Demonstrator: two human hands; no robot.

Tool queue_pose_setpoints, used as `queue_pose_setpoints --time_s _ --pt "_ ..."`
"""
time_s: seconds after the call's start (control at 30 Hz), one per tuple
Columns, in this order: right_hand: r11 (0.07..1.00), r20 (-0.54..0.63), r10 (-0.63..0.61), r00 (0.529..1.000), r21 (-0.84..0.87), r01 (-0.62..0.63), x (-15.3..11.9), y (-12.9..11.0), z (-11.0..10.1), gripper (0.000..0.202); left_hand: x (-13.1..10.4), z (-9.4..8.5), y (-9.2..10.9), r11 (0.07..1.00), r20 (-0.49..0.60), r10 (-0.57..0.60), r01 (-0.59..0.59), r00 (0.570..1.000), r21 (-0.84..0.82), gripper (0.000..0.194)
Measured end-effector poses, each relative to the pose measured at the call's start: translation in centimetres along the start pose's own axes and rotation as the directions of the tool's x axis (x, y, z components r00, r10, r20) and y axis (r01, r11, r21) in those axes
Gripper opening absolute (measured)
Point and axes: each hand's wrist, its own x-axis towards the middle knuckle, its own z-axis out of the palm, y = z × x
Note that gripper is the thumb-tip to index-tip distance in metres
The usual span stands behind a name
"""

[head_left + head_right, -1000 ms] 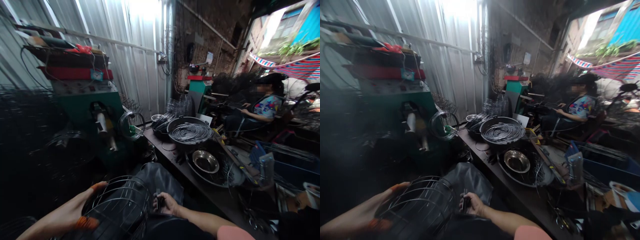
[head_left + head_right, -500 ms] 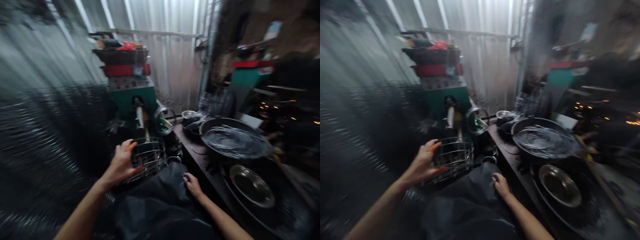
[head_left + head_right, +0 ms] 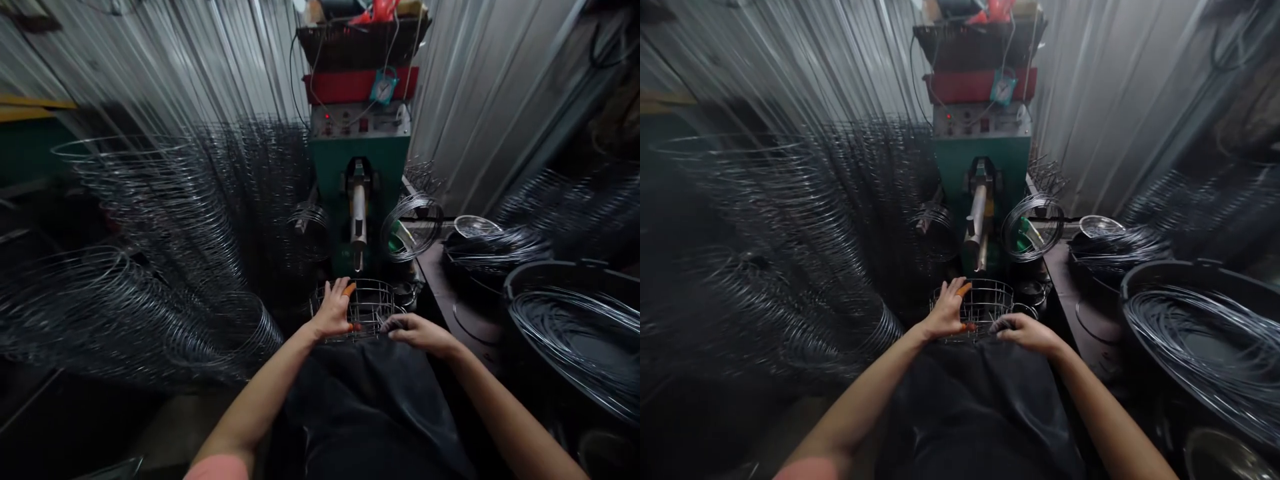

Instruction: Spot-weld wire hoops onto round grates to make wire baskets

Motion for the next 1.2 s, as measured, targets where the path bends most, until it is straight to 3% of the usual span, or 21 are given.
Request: queue_pose_setpoints --time_s 0.1,0.17,0.27,0.5,0.8,1.2 --pt "0.974 -0.100 -0.104 0.990 -0.214 0.081 4.2 0.6 0.4 0.015 0.6 0.5 -0.4 1.000 0.020 0.009 -0.009 1.000 -0.017 0.104" --pt "0.902 -0.192 -0.188 0.963 -0.421 0.092 6.2 1.5 1.0 0.013 0.9 0.7 -0.7 0.999 0.016 0.012 -0.012 1.000 -0.033 0.103" --pt "0.808 -0.198 -0.271 0.942 -0.579 0.111 7.5 2.5 1.6 0.015 1.2 1.0 -1.5 0.998 0.016 0.002 -0.001 1.000 -0.060 0.103" --pt "0.787 -0.019 -0.302 0.953 -0.570 0.237 7.0 2.8 1.0 0.030 1.8 1.1 -2.9 0.991 0.032 -0.039 0.042 0.999 -0.128 0.103" --pt "0.790 -0.070 -0.333 0.940 -0.565 0.238 8.2 3.9 1.2 0.029 2.3 1.2 -3.8 0.985 0.028 -0.059 0.062 0.998 -0.159 0.107" --pt "0.640 -0.069 -0.440 0.895 -0.723 0.259 9.8 3.3 0.8 0.024 3.4 0.8 -5.5 0.977 0.005 -0.061 0.061 0.998 -0.202 0.108"
